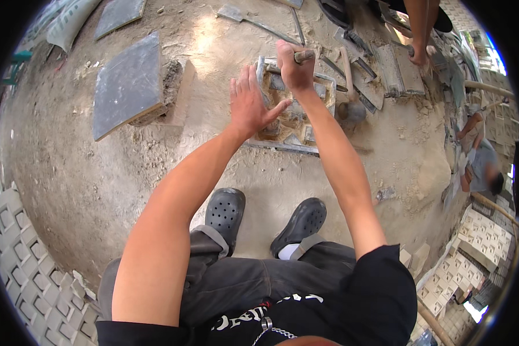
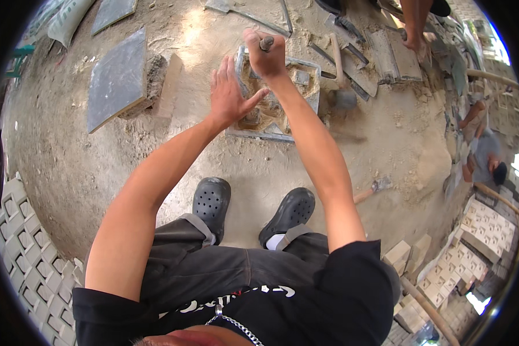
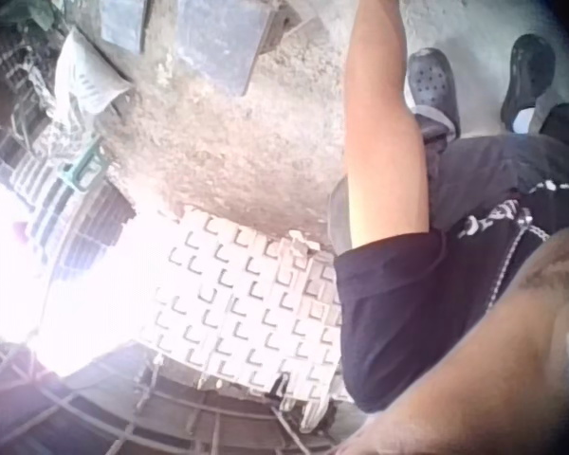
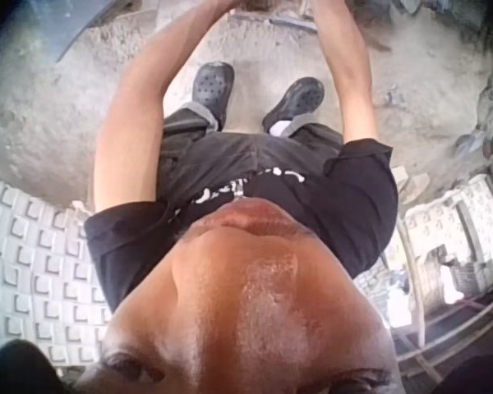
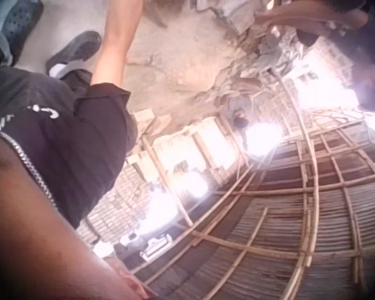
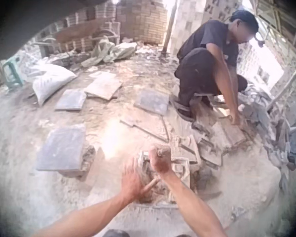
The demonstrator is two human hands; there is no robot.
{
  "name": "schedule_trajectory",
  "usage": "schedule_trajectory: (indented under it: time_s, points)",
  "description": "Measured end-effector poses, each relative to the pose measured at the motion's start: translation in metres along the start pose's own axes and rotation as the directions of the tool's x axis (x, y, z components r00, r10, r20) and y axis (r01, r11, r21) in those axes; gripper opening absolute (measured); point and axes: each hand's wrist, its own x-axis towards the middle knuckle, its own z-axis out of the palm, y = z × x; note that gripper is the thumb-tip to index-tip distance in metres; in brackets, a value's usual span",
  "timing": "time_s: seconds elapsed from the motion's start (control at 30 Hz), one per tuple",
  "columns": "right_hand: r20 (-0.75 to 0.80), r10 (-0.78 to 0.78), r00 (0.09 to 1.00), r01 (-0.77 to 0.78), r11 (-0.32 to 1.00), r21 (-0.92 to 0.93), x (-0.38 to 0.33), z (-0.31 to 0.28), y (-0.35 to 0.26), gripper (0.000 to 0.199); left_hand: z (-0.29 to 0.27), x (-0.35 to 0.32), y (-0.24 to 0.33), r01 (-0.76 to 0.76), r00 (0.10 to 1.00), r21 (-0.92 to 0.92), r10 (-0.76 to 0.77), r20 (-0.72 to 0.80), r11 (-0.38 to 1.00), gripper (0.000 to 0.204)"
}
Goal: The person uses a trowel and a mallet to shape a stone block inside a metal frame, clearing debris with their hands and the tool before striking the stone to flatten it.
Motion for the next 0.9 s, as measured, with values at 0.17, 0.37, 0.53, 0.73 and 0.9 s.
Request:
schedule_trajectory:
  time_s: [0.17, 0.37, 0.53, 0.73, 0.9]
  points:
    - [-0.089, 0.103, 0.991, -0.08, 0.969, 0.233, 0.02, -0.008, -0.047, 0.046, 0.001, 0.003, -0.007, -0.002, 0.998, -0.012, 0.002, -0.06, 1.0, 0.122]
    - [-0.086, 0.198, 0.976, -0.166, 0.945, 0.283, 0.011, -0.002, 0.001, 0.047, 0.001, 0.003, -0.006, -0.058, 0.998, -0.053, 0.056, -0.031, 0.997, 0.124]
    - [-0.006, 0.146, 0.989, -0.141, 0.963, 0.228, 0.033, -0.016, -0.034, 0.043, -0.002, 0.005, -0.01, -0.045, 0.998, -0.075, 0.042, -0.038, 0.996, 0.125]
    - [0.103, -0.07, 0.992, 0.075, 0.996, -0.047, 0.018, -0.005, -0.004, 0.047, 0.001, 0.007, -0.006, -0.134, 0.99, -0.062, 0.131, -0.055, 0.989, 0.125]
    - [0.256, -0.016, 0.967, -0.037, 0.979, 0.199, 0.034, -0.011, -0.021, 0.043, -0.003, 0.003, -0.011, -0.119, 0.991, -0.027, 0.117, -0.068, 0.992, 0.127]
